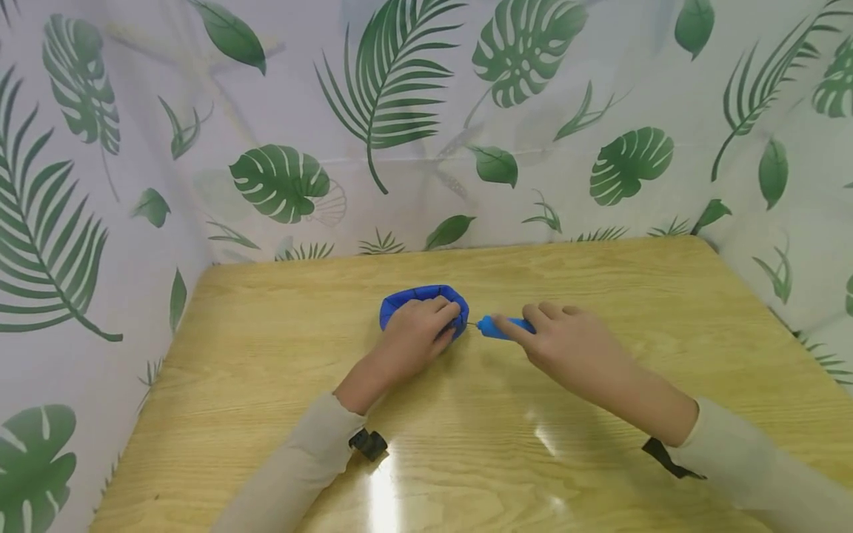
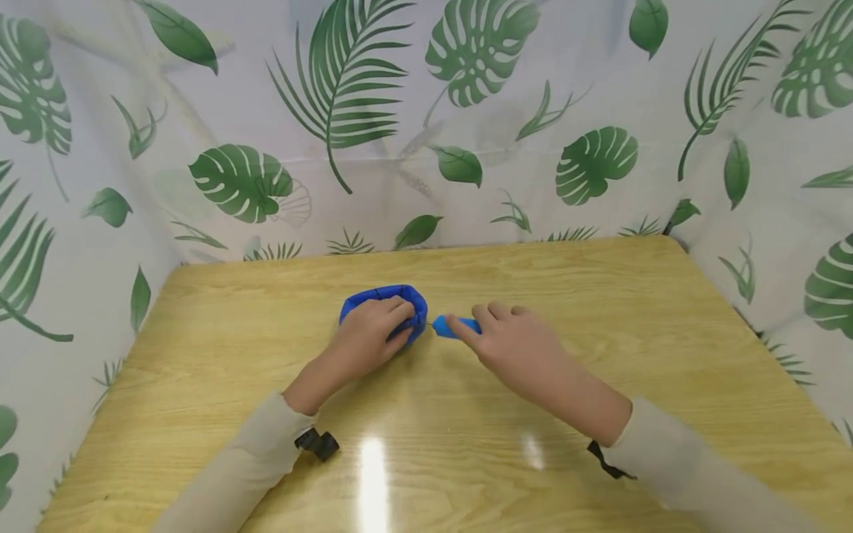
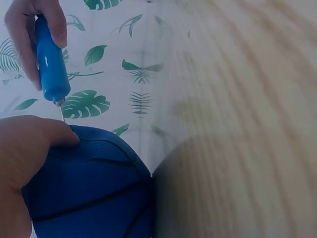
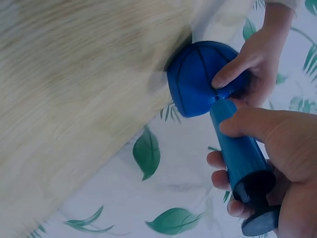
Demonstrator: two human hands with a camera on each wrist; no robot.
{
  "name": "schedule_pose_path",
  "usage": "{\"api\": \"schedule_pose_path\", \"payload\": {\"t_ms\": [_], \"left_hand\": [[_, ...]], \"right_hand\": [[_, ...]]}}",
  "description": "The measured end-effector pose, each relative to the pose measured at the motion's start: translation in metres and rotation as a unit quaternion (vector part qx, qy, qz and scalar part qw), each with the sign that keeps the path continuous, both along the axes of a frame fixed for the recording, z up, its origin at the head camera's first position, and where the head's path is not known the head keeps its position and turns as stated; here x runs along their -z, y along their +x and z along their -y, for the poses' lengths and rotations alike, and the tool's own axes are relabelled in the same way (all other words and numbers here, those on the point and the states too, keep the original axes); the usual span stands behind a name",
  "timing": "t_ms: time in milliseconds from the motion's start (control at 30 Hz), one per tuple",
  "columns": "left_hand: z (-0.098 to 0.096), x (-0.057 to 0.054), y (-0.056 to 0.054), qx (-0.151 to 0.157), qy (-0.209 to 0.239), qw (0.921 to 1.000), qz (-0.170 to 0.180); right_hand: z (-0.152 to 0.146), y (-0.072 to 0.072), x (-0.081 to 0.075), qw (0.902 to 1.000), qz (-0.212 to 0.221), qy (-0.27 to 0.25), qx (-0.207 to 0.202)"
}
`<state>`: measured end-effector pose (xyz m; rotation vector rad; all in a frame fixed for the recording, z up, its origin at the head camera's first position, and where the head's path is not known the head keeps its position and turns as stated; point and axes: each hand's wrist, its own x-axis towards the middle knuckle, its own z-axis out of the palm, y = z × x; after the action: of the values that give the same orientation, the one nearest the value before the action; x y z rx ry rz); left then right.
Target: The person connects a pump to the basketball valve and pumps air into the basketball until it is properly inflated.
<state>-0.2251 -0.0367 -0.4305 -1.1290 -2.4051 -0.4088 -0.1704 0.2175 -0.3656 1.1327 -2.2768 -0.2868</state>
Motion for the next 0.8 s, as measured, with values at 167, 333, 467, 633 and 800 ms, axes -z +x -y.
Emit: {"api": "schedule_pose_path", "payload": {"t_ms": [167,333,467,633,800], "left_hand": [[-0.002,0.001,0.002,0.039,0.008,0.9992,0.003],[-0.004,0.005,0.003,0.058,0.023,0.998,0.009],[-0.003,0.005,0.003,0.055,0.042,0.9974,0.021],[-0.003,0.004,0.003,0.065,0.08,0.9937,0.044],[-0.002,0.004,0.004,0.071,0.102,0.9906,0.056]], "right_hand": [[0.005,0.005,-0.005,0.9984,0.011,0.052,0.016],[0.006,0.005,0.0,0.9971,0.028,0.064,0.029],[0.008,0.004,0.004,0.9975,0.032,0.051,0.035],[0.012,0.001,0.007,0.9976,0.038,0.041,0.041],[0.018,-0.003,0.005,0.9978,0.052,0.02,0.037]]}}
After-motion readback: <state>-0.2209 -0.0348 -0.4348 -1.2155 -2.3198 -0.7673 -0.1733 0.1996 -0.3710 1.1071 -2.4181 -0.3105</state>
